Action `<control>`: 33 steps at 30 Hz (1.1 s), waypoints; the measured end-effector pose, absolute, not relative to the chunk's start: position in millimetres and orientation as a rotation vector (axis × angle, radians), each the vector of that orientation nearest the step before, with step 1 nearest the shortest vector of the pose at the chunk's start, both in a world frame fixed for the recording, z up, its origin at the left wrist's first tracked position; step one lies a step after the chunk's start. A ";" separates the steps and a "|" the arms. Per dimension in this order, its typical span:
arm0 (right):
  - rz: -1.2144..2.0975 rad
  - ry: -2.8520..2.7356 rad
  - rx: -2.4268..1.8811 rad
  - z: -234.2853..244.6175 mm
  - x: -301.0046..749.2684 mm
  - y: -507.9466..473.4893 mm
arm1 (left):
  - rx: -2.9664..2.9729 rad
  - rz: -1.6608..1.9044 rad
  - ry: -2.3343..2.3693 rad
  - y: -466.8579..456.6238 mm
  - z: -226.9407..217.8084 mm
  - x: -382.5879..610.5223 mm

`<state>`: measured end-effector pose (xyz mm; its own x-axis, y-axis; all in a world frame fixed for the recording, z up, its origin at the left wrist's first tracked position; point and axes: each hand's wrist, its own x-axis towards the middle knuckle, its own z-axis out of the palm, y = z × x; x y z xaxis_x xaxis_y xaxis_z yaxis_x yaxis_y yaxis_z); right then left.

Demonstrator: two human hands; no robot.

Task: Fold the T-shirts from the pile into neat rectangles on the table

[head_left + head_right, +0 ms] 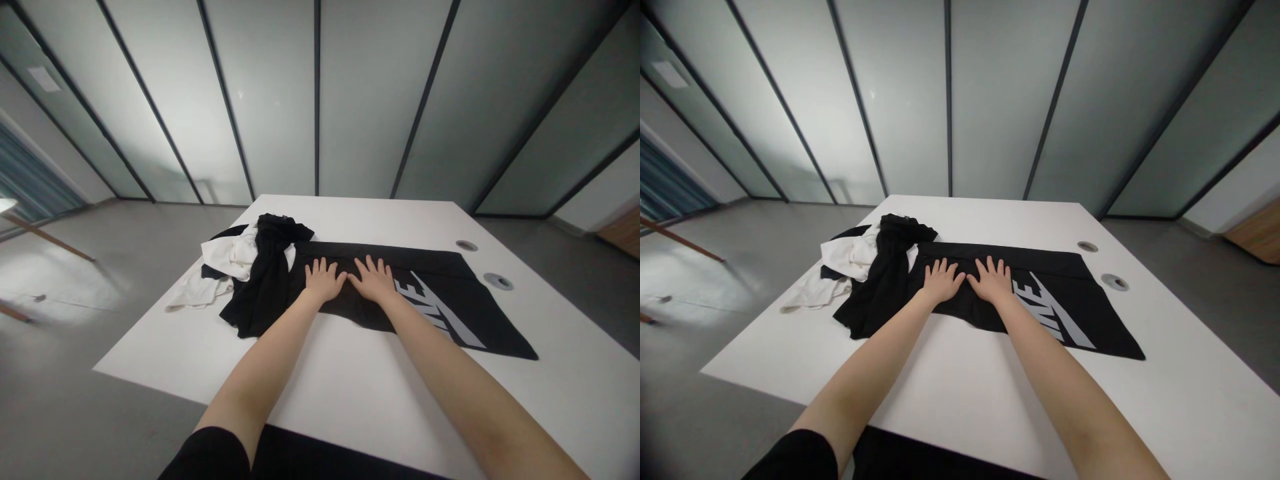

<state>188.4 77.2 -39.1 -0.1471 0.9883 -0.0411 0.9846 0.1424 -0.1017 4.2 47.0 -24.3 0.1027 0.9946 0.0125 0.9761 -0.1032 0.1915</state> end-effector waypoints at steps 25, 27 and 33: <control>0.623 -2.644 -1.564 -4.0 320.6 -27.1 | 2.284 -0.409 1.247 -1.3 63.1 32.2; 0.633 -2.637 -1.533 -3.8 314.6 -30.0 | 2.291 -0.482 1.200 -3.4 62.0 37.0; 0.574 -2.568 -1.476 -4.4 291.7 -36.5 | 2.459 -0.416 1.197 -3.5 59.0 39.9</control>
<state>291.7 -36.5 -4.4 -0.5152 0.8534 -0.0793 0.8060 0.4510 -0.3834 39.9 -3.5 59.0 0.5946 0.6876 -0.4167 0.7978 -0.5690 0.1996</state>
